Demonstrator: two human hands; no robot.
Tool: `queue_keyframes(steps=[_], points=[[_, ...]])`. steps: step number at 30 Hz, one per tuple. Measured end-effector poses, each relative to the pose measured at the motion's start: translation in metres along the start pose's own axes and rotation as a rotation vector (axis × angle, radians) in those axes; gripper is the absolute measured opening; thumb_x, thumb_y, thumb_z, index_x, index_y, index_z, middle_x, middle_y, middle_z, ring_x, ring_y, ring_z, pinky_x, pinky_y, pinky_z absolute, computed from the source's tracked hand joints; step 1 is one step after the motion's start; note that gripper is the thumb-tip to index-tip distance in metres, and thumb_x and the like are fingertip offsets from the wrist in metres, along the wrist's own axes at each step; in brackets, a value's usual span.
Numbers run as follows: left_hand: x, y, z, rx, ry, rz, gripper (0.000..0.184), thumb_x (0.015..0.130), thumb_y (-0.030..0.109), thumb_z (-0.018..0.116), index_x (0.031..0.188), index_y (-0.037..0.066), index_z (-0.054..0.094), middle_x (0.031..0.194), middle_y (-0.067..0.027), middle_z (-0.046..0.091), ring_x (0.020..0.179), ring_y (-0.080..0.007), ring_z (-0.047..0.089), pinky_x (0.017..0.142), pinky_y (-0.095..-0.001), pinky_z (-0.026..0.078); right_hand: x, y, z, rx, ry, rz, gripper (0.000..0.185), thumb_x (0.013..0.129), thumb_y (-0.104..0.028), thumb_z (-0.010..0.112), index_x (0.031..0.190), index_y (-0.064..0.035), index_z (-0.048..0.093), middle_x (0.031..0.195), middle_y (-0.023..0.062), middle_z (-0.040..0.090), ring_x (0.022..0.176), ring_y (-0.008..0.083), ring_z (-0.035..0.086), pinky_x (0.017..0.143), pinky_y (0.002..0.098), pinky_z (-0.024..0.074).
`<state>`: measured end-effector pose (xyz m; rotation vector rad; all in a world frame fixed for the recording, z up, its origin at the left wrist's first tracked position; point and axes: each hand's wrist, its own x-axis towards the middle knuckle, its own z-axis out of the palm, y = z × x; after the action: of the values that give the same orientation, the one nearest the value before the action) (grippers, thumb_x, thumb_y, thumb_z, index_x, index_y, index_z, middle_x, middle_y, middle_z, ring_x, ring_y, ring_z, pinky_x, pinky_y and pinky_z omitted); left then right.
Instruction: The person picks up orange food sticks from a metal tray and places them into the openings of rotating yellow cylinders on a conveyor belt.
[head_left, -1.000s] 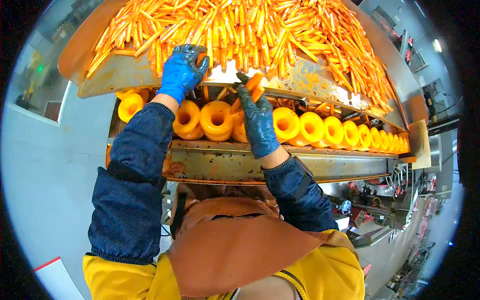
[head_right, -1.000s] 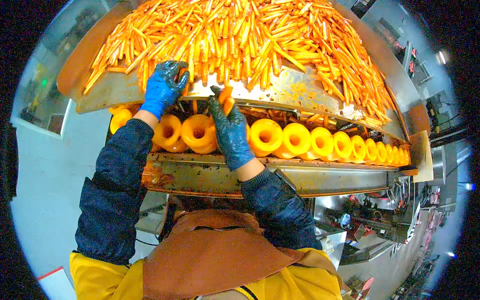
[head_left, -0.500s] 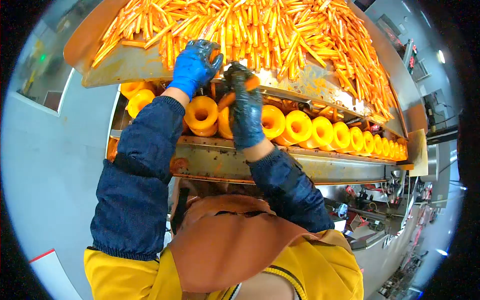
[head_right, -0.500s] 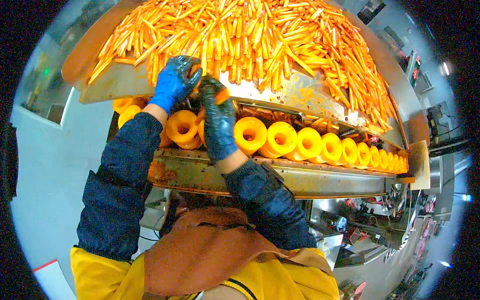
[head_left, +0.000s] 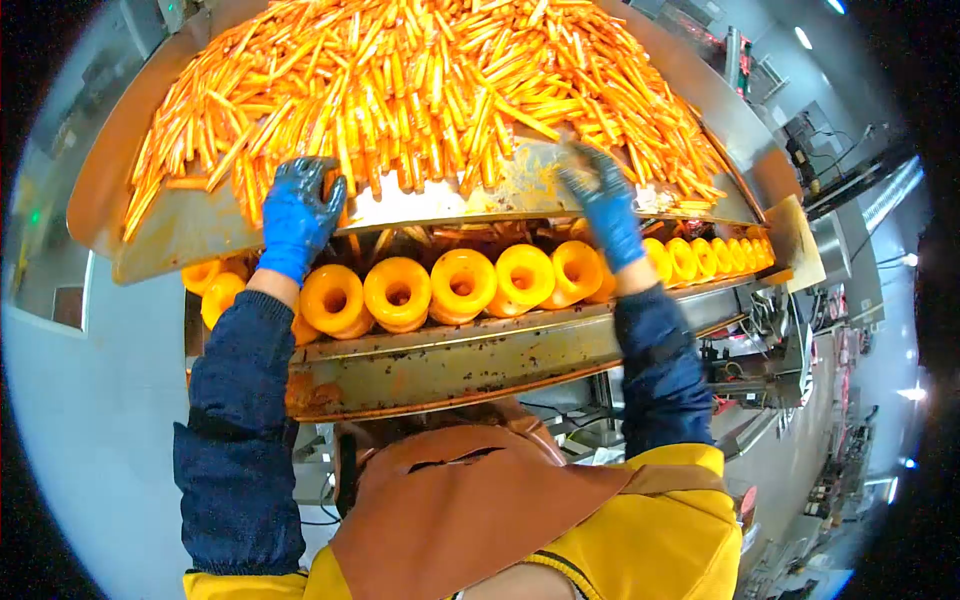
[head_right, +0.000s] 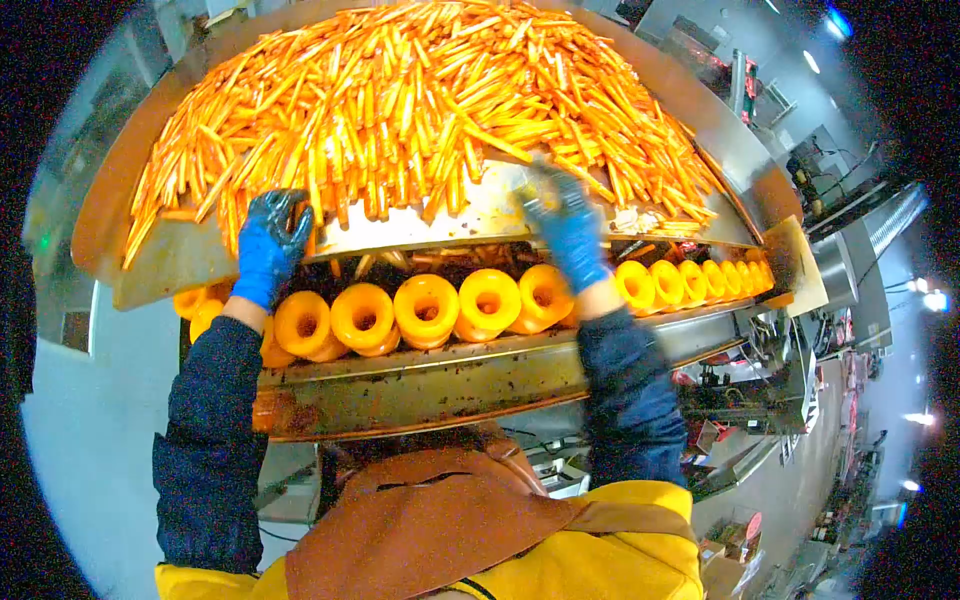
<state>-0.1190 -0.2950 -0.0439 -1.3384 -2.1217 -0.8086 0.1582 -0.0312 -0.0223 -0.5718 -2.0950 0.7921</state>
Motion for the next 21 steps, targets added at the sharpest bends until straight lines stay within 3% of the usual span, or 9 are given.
queue_keyframes(steps=[2,3,5,7,9,10,12,16,21], points=[[0.0,0.0,0.0,0.004,0.002,-0.005,0.02,0.077,0.02,0.064,0.094,0.009,0.064,0.096,-0.0114,0.062,0.094,-0.0313,0.056,0.085,-0.0396,0.046,0.048,0.105,-0.067,-0.811,-0.021,-0.28,0.056,0.078,-0.038,0.07,0.121,-0.0053,0.054,0.121,0.0186,0.054,0.115,0.0317,0.05,0.097,0.0369,0.0405],[0.001,0.002,-0.001,0.007,0.008,-0.004,0.02,0.077,0.02,0.064,0.094,0.009,0.064,0.096,-0.0114,0.062,0.094,-0.0313,0.056,0.085,-0.0396,0.046,0.062,0.101,-0.083,-0.71,0.054,0.067,0.07,0.075,-0.05,0.068,0.127,-0.0061,0.051,0.127,0.0202,0.05,0.12,0.0338,0.045,0.1,0.0383,0.0376],[0.002,0.005,-0.004,-0.038,0.008,-0.014,0.02,0.077,0.019,0.064,0.094,0.009,0.064,0.096,-0.0114,0.062,0.093,-0.0311,0.056,0.084,-0.0397,0.046,0.091,0.128,-0.11,-0.721,0.062,0.341,0.085,0.07,-0.062,0.065,0.132,-0.0073,0.046,0.131,0.0217,0.047,0.122,0.0356,0.044,0.104,0.0404,0.0336],[0.004,0.005,-0.004,0.014,-0.006,-0.01,0.019,0.077,0.018,0.064,0.094,0.009,0.063,0.096,-0.0119,0.062,0.093,-0.0316,0.056,0.083,-0.0402,0.046,0.12,0.196,-0.113,-0.482,-0.072,0.427,0.078,0.077,-0.055,0.063,0.135,-0.0088,0.042,0.138,0.0191,0.041,0.129,0.0304,0.038,0.105,0.036,0.0319],[0.004,0.004,-0.002,0.025,-0.028,-0.019,0.019,0.077,0.018,0.064,0.094,0.009,0.063,0.096,-0.0125,0.061,0.093,-0.0324,0.056,0.083,-0.0408,0.046,0.122,0.087,-0.063,-0.386,-0.151,0.686,0.077,0.078,-0.058,0.059,0.139,-0.0153,0.037,0.141,0.0209,0.036,0.132,0.0347,0.032,0.107,0.042,0.0274],[0.005,0.004,-0.002,0.025,-0.045,-0.019,0.019,0.078,0.018,0.064,0.095,0.009,0.063,0.096,-0.0127,0.061,0.093,-0.033,0.056,0.083,-0.0412,0.046,0.154,0.188,-0.053,-0.705,-0.416,0.278,0.091,0.074,-0.072,0.05,0.139,-0.01,0.036,0.141,0.0209,0.035,0.132,0.0343,0.032,0.109,0.0407,0.0254],[0.006,0.005,-0.003,0.03,-0.045,-0.019,0.019,0.077,0.018,0.064,0.095,0.009,0.063,0.097,-0.0126,0.061,0.093,-0.033,0.056,0.083,-0.0412,0.046,0.157,0.116,0.001,-0.46,-0.42,0.35,0.091,0.072,-0.073,0.051,0.139,-0.0127,0.037,0.143,0.0206,0.032,0.133,0.0361,0.029,0.11,0.0399,0.0219],[0.005,0.007,-0.003,0.033,-0.019,0.002,0.019,0.077,0.017,0.064,0.095,0.009,0.063,0.097,-0.0122,0.062,0.093,-0.0328,0.056,0.084,-0.0411,0.046,0.149,0.032,0.075,-0.607,-0.559,0.194,0.084,0.074,-0.067,0.054,0.14,-0.0186,0.035,0.142,0.023,0.032,0.131,0.0383,0.032,0.107,0.0434,0.0298],[0.005,0.009,-0.005,0.024,-0.021,-0.004,0.018,0.077,0.017,0.064,0.094,0.009,0.064,0.096,-0.0122,0.062,0.093,-0.0324,0.056,0.084,-0.0406,0.046,0.121,0.011,0.086,-0.533,-0.571,0.048,0.058,0.083,-0.047,0.054,0.13,-0.0134,0.047,0.129,0.0231,0.047,0.115,0.0388,0.049,0.097,0.0429,0.0404]])
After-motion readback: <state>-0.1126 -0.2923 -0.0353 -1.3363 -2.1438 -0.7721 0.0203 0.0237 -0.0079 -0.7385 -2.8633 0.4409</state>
